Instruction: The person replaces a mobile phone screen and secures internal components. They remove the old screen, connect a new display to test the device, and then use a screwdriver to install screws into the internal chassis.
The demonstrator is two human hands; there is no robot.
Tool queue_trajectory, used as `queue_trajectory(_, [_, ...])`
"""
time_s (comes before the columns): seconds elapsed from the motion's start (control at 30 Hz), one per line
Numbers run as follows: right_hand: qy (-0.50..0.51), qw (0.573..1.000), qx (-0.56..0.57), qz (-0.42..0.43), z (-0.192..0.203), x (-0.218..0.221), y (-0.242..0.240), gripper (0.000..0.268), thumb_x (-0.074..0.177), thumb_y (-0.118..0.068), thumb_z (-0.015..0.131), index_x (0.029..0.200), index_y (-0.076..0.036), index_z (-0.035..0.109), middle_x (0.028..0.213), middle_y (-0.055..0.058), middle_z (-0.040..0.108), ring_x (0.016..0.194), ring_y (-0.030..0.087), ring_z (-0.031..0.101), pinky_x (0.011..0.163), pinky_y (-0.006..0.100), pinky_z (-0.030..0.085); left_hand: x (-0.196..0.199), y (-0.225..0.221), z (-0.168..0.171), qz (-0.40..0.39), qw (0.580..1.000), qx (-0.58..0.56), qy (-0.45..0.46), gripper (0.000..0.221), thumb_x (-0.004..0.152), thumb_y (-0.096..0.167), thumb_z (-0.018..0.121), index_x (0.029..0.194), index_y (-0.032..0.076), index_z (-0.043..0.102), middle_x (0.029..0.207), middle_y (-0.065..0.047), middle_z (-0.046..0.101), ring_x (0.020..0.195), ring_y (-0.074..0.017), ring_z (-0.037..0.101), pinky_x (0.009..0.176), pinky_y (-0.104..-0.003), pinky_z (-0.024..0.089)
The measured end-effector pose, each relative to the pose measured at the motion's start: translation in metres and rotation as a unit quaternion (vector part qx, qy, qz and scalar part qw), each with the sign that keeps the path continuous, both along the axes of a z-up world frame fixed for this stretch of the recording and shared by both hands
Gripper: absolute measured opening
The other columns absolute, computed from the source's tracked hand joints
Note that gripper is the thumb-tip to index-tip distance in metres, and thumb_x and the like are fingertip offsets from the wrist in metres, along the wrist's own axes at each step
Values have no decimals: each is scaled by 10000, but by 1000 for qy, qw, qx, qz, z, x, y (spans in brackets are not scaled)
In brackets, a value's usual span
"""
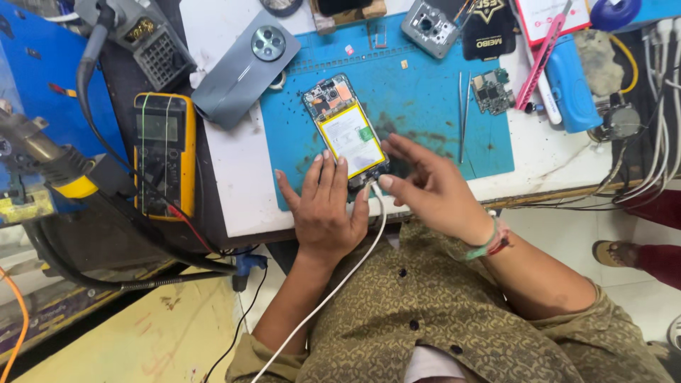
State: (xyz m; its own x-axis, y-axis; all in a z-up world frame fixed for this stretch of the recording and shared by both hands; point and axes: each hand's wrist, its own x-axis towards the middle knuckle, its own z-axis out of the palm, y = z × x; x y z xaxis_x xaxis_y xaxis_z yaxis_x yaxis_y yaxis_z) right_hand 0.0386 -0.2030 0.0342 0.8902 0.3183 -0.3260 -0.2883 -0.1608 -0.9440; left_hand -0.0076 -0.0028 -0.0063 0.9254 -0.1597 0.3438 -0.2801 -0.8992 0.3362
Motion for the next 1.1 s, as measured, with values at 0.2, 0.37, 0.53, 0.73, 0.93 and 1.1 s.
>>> queue_trajectory(0.2, [144,976,156,-45,-5,0,-17,757,932,-182,650,1565,34,296,1531,173,533,697,80,644,525,210,530,6,6,11,-26,999,-34,13,464,977,294,610,1280,-51,671,1339,-213,667,1337,-318,566,1233,-681,58])
queue_trajectory(0.37, [205,954,199,-88,-12,-5,-16,712,923,-189,666,1537,44,388,1371,114,616,661,53,591,522,204,502,7,10,12,-36,997,-63,27,409,966,244,620,1261,-31,682,1327,-192,672,1324,-318,577,1241,-672,85])
queue_trajectory(0.53, [147,985,89,-18,-14,13,-8,518,954,-258,708,1405,-13,638,788,-7,620,601,27,523,512,194,445,2,9,12,-23,996,-79,41,430,939,182,575,1317,-10,648,1380,-182,652,1367,-300,552,1241,-671,63])
queue_trajectory(0.73, [-64,979,-191,33,-2,20,21,295,907,-320,776,901,-27,745,614,20,622,509,22,482,463,236,372,-2,11,17,-24,994,-85,56,481,902,152,557,1347,-19,620,1409,-179,633,1387,-306,536,1233,-663,62])
queue_trajectory(0.93, [-264,947,-176,-36,30,6,28,237,909,-247,754,970,-19,738,777,60,691,524,107,628,463,261,463,7,15,26,-10,892,-421,162,441,1023,240,563,1395,3,548,1407,-180,640,1312,-222,628,1160,-396,423])
queue_trajectory(1.1, [-449,846,-271,92,68,-18,39,344,842,-228,793,1090,-10,699,982,138,704,835,307,683,692,400,520,8,6,24,-48,669,-699,247,371,1103,225,583,1351,-50,596,1205,-181,662,1100,-156,634,962,-323,515])
